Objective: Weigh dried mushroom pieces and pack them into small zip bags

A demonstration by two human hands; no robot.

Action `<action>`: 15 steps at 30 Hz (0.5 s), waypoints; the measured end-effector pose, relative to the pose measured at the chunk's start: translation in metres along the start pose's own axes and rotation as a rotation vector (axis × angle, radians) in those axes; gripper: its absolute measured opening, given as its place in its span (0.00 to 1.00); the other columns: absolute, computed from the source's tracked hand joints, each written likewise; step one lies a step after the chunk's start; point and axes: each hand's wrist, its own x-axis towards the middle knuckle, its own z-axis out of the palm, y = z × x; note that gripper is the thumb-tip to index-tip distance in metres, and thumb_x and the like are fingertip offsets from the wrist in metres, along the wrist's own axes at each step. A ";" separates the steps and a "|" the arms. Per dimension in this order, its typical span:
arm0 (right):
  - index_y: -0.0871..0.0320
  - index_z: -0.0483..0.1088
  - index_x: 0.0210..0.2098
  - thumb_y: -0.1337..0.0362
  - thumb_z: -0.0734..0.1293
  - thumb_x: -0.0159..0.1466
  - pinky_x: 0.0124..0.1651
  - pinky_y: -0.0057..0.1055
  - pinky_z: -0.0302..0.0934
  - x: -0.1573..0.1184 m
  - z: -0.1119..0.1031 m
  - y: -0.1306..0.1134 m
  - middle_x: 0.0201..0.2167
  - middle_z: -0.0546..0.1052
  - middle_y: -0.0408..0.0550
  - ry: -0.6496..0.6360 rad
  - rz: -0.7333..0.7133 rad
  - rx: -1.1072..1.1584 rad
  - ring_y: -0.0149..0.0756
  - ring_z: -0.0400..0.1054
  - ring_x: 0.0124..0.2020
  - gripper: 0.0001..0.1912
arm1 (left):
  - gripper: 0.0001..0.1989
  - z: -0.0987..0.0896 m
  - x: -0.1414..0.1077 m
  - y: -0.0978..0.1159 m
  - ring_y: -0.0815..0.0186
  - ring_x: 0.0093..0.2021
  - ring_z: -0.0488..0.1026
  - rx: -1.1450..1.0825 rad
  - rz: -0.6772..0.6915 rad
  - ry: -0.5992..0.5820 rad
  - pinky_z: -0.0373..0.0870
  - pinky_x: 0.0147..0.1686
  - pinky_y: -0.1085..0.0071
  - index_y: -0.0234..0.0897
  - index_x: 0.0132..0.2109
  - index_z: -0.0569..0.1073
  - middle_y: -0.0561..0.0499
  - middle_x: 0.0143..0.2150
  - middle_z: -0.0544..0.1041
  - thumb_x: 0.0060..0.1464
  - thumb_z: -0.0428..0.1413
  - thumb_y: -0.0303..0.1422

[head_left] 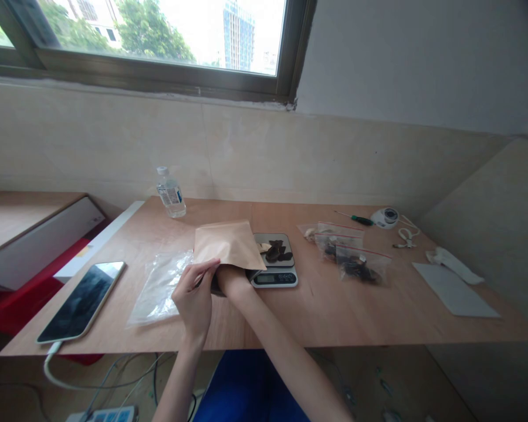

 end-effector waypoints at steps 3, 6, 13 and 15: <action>0.66 0.59 0.58 0.70 0.57 0.65 0.64 0.54 0.40 -0.002 0.008 0.003 0.61 0.61 0.62 -0.014 0.018 0.015 0.52 0.50 0.64 0.21 | 0.05 0.000 0.000 -0.003 0.66 0.38 0.73 -0.017 -0.002 -0.007 0.70 0.38 0.70 0.41 0.36 0.78 0.53 0.35 0.77 0.52 0.58 0.33; 0.65 0.57 0.60 0.70 0.56 0.65 0.66 0.53 0.37 -0.007 0.011 0.007 0.64 0.55 0.60 -0.016 0.011 0.025 0.51 0.46 0.66 0.23 | 0.04 0.001 -0.002 -0.005 0.66 0.38 0.73 -0.031 -0.004 -0.021 0.70 0.38 0.70 0.42 0.36 0.78 0.53 0.35 0.77 0.52 0.58 0.32; 0.68 0.55 0.61 0.72 0.53 0.67 0.66 0.51 0.39 -0.010 0.005 0.015 0.64 0.56 0.63 0.011 -0.018 0.024 0.51 0.50 0.64 0.23 | 0.05 0.003 -0.005 -0.005 0.66 0.38 0.73 -0.033 0.017 -0.036 0.70 0.38 0.70 0.42 0.36 0.78 0.53 0.35 0.77 0.52 0.58 0.32; 0.68 0.56 0.60 0.73 0.53 0.67 0.65 0.49 0.42 -0.018 -0.004 0.015 0.61 0.61 0.63 0.039 -0.045 0.020 0.50 0.55 0.62 0.22 | 0.05 0.002 -0.004 -0.007 0.66 0.38 0.73 -0.039 0.024 -0.051 0.70 0.38 0.70 0.42 0.37 0.78 0.53 0.35 0.77 0.52 0.58 0.31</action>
